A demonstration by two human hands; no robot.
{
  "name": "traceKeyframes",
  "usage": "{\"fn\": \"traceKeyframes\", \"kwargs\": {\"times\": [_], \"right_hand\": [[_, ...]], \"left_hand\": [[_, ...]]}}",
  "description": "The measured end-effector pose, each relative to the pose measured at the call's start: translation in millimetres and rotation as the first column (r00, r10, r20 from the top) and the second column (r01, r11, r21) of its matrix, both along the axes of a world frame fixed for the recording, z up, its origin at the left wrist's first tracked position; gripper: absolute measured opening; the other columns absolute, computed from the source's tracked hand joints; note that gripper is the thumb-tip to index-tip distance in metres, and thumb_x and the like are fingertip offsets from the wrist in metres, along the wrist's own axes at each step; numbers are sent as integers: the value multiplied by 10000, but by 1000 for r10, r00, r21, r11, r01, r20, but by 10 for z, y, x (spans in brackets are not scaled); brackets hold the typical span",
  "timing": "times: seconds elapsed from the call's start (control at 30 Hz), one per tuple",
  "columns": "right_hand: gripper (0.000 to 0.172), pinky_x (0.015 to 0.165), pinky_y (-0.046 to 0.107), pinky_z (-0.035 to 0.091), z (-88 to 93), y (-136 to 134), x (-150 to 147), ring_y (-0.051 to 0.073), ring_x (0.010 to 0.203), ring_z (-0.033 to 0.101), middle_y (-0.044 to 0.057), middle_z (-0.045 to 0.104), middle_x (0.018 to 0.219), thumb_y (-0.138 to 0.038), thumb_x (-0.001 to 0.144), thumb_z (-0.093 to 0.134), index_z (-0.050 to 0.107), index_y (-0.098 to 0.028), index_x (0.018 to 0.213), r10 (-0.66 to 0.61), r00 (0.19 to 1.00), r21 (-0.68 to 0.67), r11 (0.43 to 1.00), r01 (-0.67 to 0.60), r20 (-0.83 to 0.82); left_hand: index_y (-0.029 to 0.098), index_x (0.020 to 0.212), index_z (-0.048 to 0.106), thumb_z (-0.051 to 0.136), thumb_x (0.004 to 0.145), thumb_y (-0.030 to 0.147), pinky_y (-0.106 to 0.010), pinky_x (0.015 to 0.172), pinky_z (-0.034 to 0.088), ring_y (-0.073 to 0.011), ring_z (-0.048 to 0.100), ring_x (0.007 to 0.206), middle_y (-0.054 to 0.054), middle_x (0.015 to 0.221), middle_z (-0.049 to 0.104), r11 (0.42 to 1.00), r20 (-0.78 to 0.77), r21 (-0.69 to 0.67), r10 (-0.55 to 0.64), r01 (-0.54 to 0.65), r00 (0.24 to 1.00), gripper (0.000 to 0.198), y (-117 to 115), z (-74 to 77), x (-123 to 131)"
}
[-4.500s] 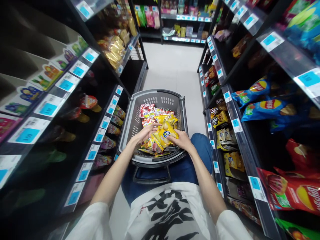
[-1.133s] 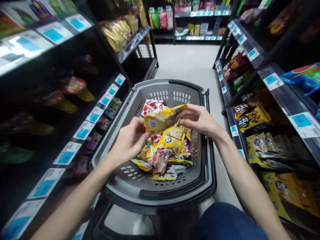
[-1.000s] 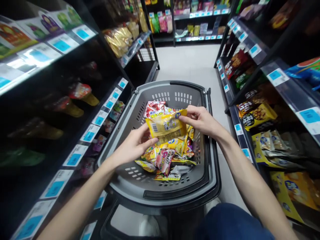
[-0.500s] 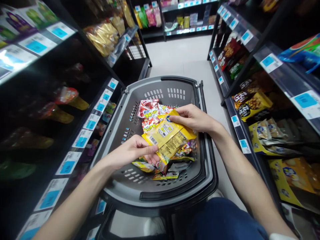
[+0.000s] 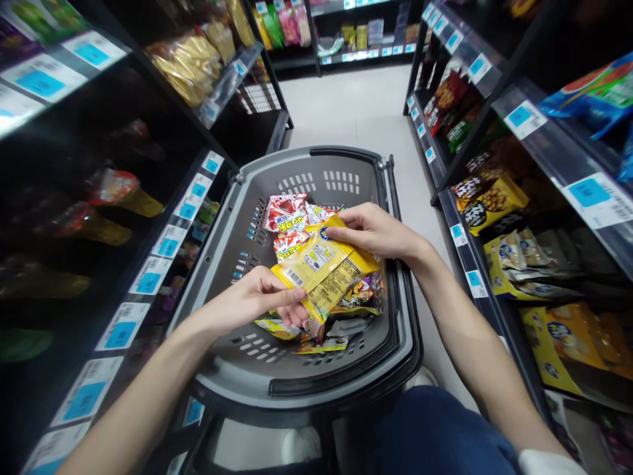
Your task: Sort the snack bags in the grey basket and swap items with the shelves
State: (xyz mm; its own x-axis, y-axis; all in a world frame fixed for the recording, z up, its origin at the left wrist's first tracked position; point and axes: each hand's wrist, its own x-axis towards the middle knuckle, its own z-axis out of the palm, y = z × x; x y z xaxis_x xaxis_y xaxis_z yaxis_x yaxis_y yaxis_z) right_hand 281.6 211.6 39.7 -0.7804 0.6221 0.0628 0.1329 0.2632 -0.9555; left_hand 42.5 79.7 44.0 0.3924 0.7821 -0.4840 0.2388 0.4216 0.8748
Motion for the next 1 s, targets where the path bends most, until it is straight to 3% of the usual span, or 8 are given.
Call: {"fn": "traceKeyframes", "kwargs": {"times": [0.37,0.53,0.63,0.7,0.77,0.9,1.0], "right_hand": [[423,551,235,358,-26,22,-4,110,659,532,-7,641,709,-565,920,732,761,-145,878,-20,1000,55,998,20,0],[410,499,233,375,-70,38,-2,100,549,540,-11,635,662,-548,921,714,755,-143,879,-86,996,49,995,85,18],[416,536,251,457,-91,62,-7,129,571,616,10,677,679,-564,909,720,748,-151,863,-134,991,68,989,134,-8],[452,637,267,514,-89,71,-9,158,704,678,42,730,766,-604,879,753,775,-153,874,-172,984,122,977,175,-37],[526,734,281,540,-79,66,-7,184,834,705,62,755,831,-677,872,735,803,-155,878,-200,978,152,967,206,-56],[508,902,352,593,-99,39,6,225,980,731,89,790,1002,-638,793,839,817,-162,971,-230,958,42,970,240,-169],[612,993,410,609,-173,75,3,246,1111,718,93,741,1277,-463,650,983,765,-210,1163,-276,901,-49,960,275,-334]], "left_hand": [[82,838,834,822,795,647,-200,627,592,-138,708,598,-149,779,789,1000,-33,-9,23,-23,999,566,-7,-23,28],[63,767,802,838,783,589,-208,592,604,-155,716,580,-146,748,780,990,-114,19,142,-140,983,527,6,-31,71],[67,858,800,773,855,548,-247,614,632,-190,760,655,-137,838,799,961,-141,136,260,-241,955,482,16,-89,50],[89,1047,808,737,894,481,-269,655,644,-208,785,741,-113,927,813,908,-173,298,356,-295,919,427,13,-131,18],[140,1227,781,700,919,387,-260,678,630,-201,789,782,-73,953,820,823,-254,499,439,-272,862,404,-2,-152,-7],[192,1261,777,640,922,227,-235,678,597,-169,775,735,-27,935,823,640,-376,765,540,-77,753,368,-40,-126,3],[163,1282,760,626,963,202,-242,781,617,-163,786,817,-51,1028,821,472,-378,873,495,123,782,349,-33,-102,39]]}}
